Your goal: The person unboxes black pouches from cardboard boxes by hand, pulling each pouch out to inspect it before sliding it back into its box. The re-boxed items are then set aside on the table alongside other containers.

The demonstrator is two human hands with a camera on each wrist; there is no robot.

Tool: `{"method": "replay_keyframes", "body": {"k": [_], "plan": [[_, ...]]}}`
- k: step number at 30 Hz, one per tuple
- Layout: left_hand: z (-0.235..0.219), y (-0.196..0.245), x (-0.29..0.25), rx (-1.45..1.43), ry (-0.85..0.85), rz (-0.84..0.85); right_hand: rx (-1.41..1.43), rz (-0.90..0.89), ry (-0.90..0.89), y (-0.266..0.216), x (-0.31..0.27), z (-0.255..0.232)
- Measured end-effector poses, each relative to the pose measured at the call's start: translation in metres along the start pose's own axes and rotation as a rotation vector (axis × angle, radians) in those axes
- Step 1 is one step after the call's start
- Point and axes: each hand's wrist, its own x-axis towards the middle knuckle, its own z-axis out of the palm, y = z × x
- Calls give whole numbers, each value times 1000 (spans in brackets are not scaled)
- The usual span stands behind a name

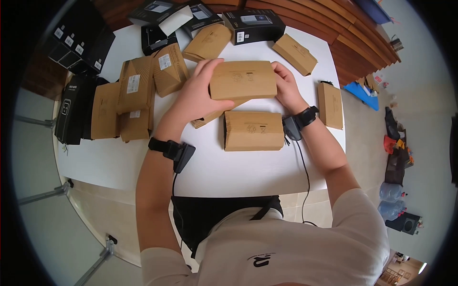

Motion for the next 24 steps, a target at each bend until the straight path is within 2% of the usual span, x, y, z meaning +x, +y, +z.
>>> {"method": "replay_keyframes", "body": {"k": [1, 5, 8, 10, 16, 20, 23, 24], "plan": [[-1, -3, 1, -21, 30, -3, 15, 79, -2, -4, -1, 6], [-2, -9, 1, -40, 63, 6, -46, 102, 27, -7, -2, 16], [-1, -17, 3, -46, 73, 57, -159, 103, 25, -10, -3, 18], [0, -16, 3, -30, 65, 66, -337, 61, 0, -16, -4, 24], [0, -13, 4, -49, 43, 54, -276, 23, -123, -10, -2, 17], [1, -14, 5, -66, 64, 64, -266, 8, -116, -12, -2, 18], [1, -17, 7, -120, 42, 28, -219, 80, -87, -12, 1, 7], [1, -17, 7, -121, 39, 28, -132, 61, -87, -8, 4, 0]]}}
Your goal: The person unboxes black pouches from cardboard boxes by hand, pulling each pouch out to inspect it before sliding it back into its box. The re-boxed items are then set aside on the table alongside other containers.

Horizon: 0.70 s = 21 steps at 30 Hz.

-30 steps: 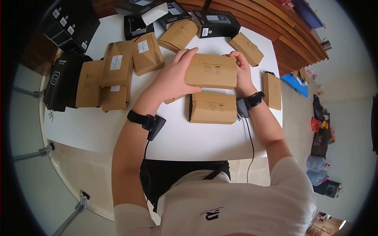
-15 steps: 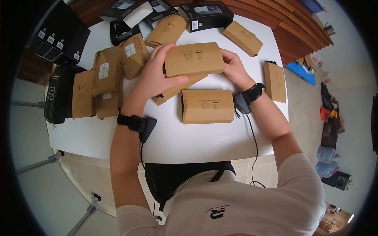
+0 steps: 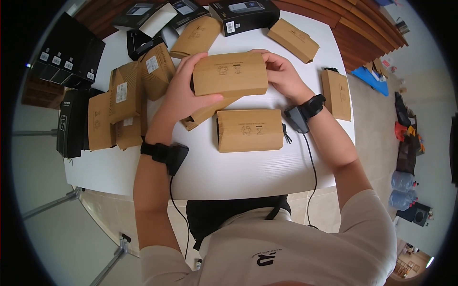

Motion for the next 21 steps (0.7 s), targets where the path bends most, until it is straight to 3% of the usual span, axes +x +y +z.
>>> {"method": "replay_keyframes", "body": {"k": [7, 11, 13, 17, 19, 21], "plan": [[-1, -2, -2, -40, 42, -19, 379, 7, 41, 1, 6, -8], [-1, -2, -2, -39, 61, -27, 375, 57, 140, -10, 0, 8], [-1, -3, -2, -22, 66, -25, 207, 31, 126, -4, -1, 7], [0, -6, -1, -31, 92, -24, 227, -4, 174, 6, 3, -6], [0, -5, -1, -28, 91, -32, 228, -36, 306, 8, 4, -11], [-1, -5, -1, -23, 90, -41, 260, -41, 286, 5, 2, -10]]}}
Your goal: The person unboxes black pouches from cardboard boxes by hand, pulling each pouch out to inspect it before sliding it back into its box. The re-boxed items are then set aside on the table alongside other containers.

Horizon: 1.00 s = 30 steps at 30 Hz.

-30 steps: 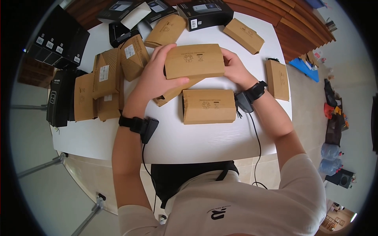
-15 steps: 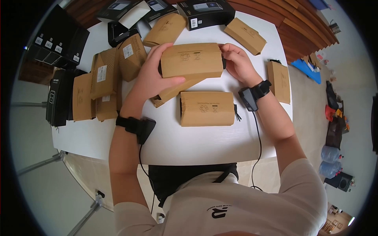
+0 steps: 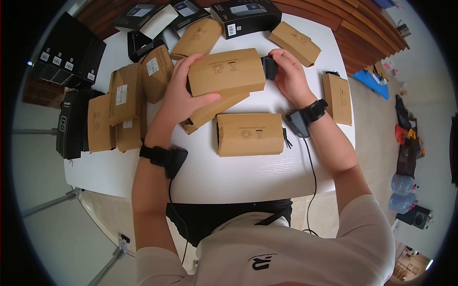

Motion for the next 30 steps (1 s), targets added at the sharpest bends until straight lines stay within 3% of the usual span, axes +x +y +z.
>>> {"method": "replay_keyframes", "body": {"k": [5, 8, 11, 13, 16, 20, 30], "plan": [[1, -4, -1, -38, 12, -2, 27, 23, -76, -10, -11, 15], [1, -4, -2, -7, 36, 6, -194, -44, -147, -8, -10, 17], [0, -3, -2, -17, 34, 3, -142, -14, -37, -3, -2, 8], [0, -6, -2, -25, 35, -8, 203, -15, 183, -5, 3, 5], [0, -9, -1, -84, 39, -16, 359, -3, 282, -12, 8, 0], [1, -9, -1, -148, 46, -40, 547, 54, 212, -6, 12, -21], [1, -13, -1, -189, 48, -45, 353, -18, 343, -11, 8, 3]]}}
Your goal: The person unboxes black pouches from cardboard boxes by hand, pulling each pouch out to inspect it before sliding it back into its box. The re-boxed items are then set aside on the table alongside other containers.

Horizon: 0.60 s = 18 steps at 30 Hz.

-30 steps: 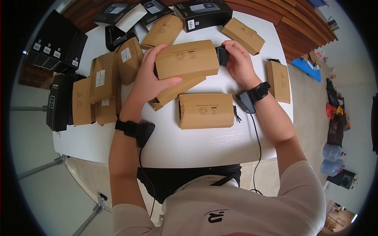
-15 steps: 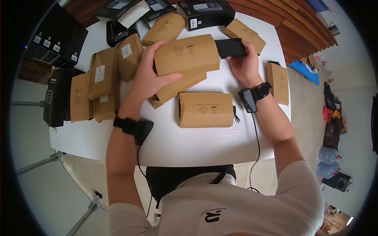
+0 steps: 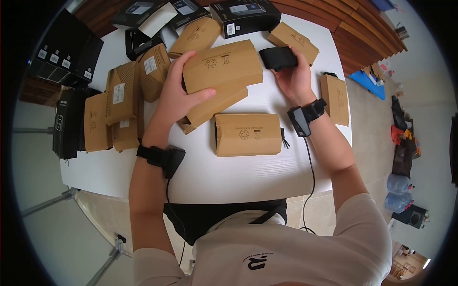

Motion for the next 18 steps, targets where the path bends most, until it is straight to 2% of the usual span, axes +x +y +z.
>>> {"method": "replay_keyframes", "body": {"k": [5, 8, 12, 14, 15, 16, 18], "plan": [[-1, 0, 1, 105, -34, 59, -91, -90, -124, 6, -1, -2], [2, 1, 2, 169, 29, 138, -206, -130, -99, 7, -12, 10], [3, 4, 2, 204, 45, 128, -359, -174, -130, 14, -16, 9], [3, 6, 1, 208, 43, 122, -457, -118, -296, 15, -16, 3], [3, 7, 1, 209, 43, 125, -577, -131, -306, 14, -15, 0], [3, 8, 1, 233, 44, 126, -576, -133, -307, 13, -17, 2], [3, 9, 1, 258, 44, 128, -542, -18, -419, 12, -22, 6]]}}
